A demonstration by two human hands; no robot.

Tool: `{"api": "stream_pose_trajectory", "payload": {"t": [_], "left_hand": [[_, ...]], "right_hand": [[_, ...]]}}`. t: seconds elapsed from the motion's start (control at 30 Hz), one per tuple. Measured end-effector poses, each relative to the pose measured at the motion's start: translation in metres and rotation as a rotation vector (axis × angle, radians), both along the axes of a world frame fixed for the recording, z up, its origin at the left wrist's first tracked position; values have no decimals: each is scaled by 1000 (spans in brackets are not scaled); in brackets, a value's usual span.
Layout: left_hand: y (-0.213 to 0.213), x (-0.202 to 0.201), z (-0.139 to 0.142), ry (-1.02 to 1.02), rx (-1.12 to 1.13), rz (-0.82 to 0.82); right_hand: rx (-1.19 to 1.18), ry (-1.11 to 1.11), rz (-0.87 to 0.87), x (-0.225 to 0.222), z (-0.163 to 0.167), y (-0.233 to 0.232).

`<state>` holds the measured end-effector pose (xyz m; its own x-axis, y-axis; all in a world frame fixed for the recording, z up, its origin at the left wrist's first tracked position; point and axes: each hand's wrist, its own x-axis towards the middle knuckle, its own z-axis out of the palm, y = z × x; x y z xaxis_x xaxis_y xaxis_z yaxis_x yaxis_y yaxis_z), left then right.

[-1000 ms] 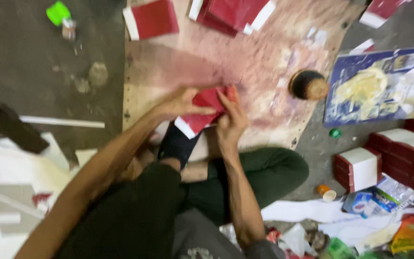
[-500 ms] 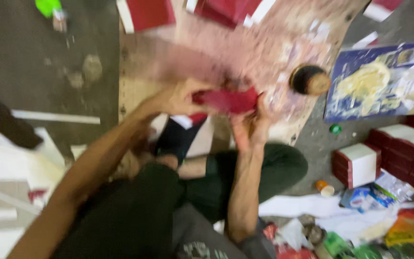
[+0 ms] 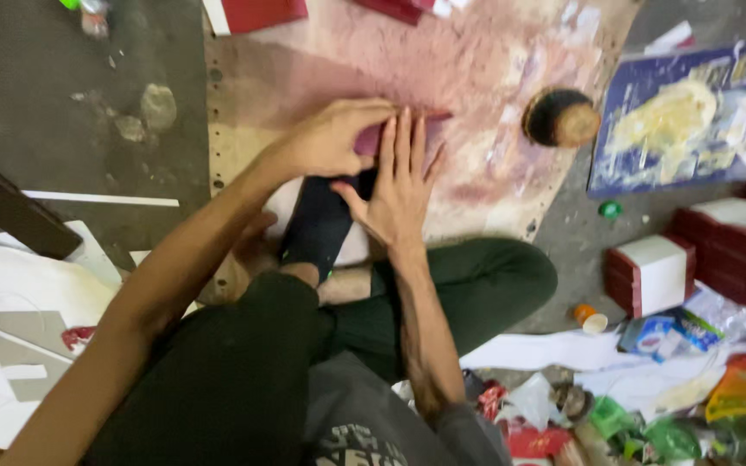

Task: The person folds red paper packets by hand, aligning edges and pressing creases. They repeatedly pick up packets, fold them, and place them into a growing stack on the floor.

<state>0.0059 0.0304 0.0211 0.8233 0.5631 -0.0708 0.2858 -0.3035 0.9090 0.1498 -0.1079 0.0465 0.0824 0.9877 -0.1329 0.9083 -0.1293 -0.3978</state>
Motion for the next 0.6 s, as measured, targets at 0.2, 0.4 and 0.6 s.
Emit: {"api": "stream_pose_trajectory", "payload": {"t": [0.2, 0.4, 0.6], "left_hand": [[-21, -5, 6, -114, -88, 248], [-31, -1, -1, -217, -65, 374], [-32, -1, 1, -174, -39, 332]], "right_hand": [[307, 1191, -546, -4, -29, 13], [297, 1497, -639, -1, -51, 6], [320, 1312, -700, -2, -41, 7]]}}
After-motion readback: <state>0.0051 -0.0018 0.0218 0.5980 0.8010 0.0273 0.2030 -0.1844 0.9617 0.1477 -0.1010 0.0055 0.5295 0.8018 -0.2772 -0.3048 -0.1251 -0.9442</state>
